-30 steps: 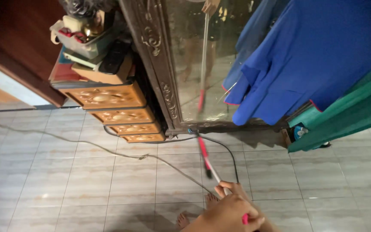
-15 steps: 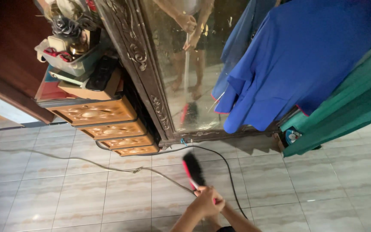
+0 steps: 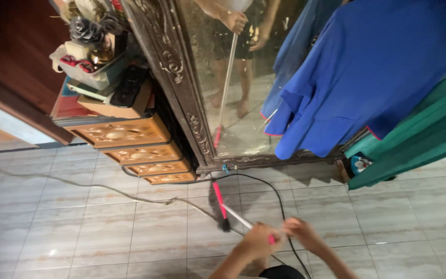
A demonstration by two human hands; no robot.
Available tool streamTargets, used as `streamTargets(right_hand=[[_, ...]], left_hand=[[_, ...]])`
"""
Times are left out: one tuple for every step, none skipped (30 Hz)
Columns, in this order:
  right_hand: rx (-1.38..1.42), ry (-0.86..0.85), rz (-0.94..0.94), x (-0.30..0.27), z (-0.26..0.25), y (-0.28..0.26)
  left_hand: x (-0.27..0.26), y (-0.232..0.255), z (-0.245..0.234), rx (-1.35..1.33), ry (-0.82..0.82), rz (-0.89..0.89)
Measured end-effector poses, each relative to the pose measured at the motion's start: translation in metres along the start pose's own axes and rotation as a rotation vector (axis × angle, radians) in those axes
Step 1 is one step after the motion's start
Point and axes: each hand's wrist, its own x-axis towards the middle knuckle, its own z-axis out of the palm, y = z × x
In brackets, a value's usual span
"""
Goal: The recorder is sweeping the tiled floor of a house using a broom, moving through different areas.
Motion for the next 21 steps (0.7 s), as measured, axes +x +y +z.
streamTargets(right_hand=[[0.07, 0.009, 0.543, -0.025, -0.008, 0.038], [0.074, 0.006, 0.543, -0.045, -0.012, 0.057], [0.253, 0.04, 0.715, -0.065, -0.016, 0.077], [0.43, 0.082, 0.883, -0.083, -0.023, 0.097], [0.433, 0.082, 0.88, -0.087, -0.017, 0.099], [0.395, 0.077, 1.05, -0.093, -0.013, 0.1], [0.356, 0.069, 1.219, -0.099, -0.008, 0.102], [0.356, 0.073, 1.221, -0.094, -0.002, 0.099], [0.389, 0.079, 1.259, -0.089, 0.004, 0.096], [0.421, 0.081, 1.3, -0.085, 0.01, 0.093], [0.42, 0.082, 1.303, -0.074, 0.022, 0.089], [0.467, 0.092, 1.196, -0.06, 0.034, 0.087], [0.512, 0.101, 1.088, -0.046, 0.047, 0.085], [0.511, 0.1, 1.09, -0.031, 0.064, 0.096], [0.501, -0.012, 0.953, -0.017, 0.081, 0.108], [0.487, -0.122, 0.816, -0.004, 0.097, 0.12], [0.485, -0.124, 0.82, 0.005, 0.101, 0.115], [0.772, -0.116, 0.6, 0.015, 0.105, 0.11], [1.049, -0.11, 0.366, 0.026, 0.109, 0.105], [1.05, -0.113, 0.368, 0.028, 0.105, 0.08], [0.403, 0.114, 0.452, 0.029, 0.102, 0.056]], left_hand=[[-0.004, -0.008, -0.009, -0.105, 0.021, -0.069], [-0.014, -0.036, -0.015, -0.103, 0.021, -0.074], [-0.023, -0.064, -0.021, -0.113, 0.207, -0.069], [-0.03, -0.092, -0.028, -0.122, 0.391, -0.058], [-0.042, -0.108, -0.032, -0.118, 0.39, -0.057], [-0.053, -0.123, -0.035, -0.167, 0.618, -0.057], [-0.065, -0.138, -0.038, -0.214, 0.845, -0.054], [-0.065, -0.125, -0.046, -0.216, 0.842, -0.053], [-0.065, -0.112, -0.054, -0.184, 0.689, -0.043], [-0.066, -0.098, -0.061, -0.151, 0.538, -0.035], [-0.053, -0.095, -0.049, -0.154, 0.536, -0.036], [-0.04, -0.092, -0.039, -0.053, 0.485, 0.021], [-0.027, -0.089, -0.029, 0.047, 0.432, 0.077], [-0.009, -0.074, -0.017, 0.045, 0.432, 0.075], [0.008, -0.058, -0.006, 0.065, 0.344, 0.105], [0.027, -0.043, 0.007, 0.083, 0.258, 0.134], [0.038, -0.02, 0.011, 0.079, 0.26, 0.131], [0.05, 0.003, 0.014, -0.007, 0.259, 0.186], [0.063, 0.025, 0.018, -0.094, 0.259, 0.242], [0.065, 0.047, 0.011, -0.093, 0.261, 0.239], [0.067, 0.069, 0.005, -0.143, 0.268, 0.258]])
